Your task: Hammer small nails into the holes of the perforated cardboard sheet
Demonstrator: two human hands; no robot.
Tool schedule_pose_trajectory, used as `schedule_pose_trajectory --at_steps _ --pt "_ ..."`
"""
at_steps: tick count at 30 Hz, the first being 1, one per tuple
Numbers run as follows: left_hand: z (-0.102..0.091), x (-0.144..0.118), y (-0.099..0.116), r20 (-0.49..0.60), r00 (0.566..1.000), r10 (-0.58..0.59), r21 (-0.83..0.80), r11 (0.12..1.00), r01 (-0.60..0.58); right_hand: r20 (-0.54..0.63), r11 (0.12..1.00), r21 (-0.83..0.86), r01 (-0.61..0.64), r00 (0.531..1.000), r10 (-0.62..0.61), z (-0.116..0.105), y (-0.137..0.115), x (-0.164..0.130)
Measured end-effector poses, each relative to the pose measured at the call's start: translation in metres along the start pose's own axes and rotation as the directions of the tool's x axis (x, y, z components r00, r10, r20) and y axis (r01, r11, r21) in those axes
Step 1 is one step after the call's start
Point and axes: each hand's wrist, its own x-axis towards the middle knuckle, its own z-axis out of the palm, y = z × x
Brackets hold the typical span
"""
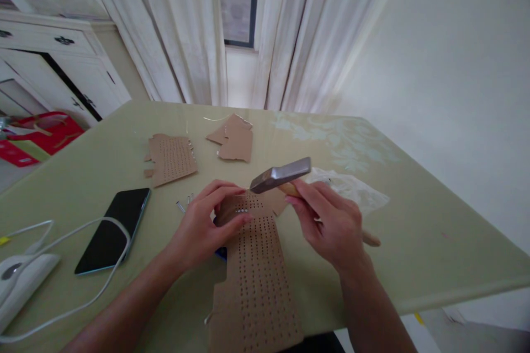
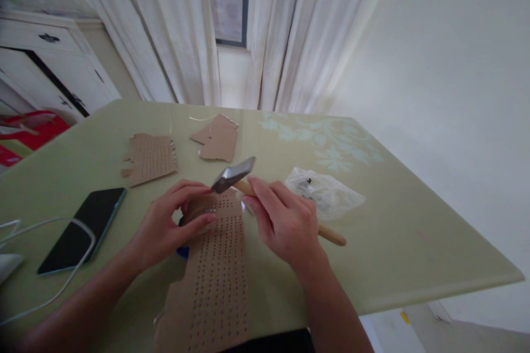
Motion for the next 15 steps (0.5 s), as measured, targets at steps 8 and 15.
schedule_pose_trajectory --at_steps 8,15 --pt "-0.052 0.016 -0.059 -0.164 0.933 -0.321 0.639 0.686 0.348 -0.403 0.889 0.341 -0.305 0.807 0.432 0.014 0.024 -0.007" --pt "-0.054 0.015 -0.083 -0.064 0.846 -0.529 0.786 0.495 0.369 -0.420 0.722 0.625 -0.296 0.652 0.631 0.025 0.037 0.002"
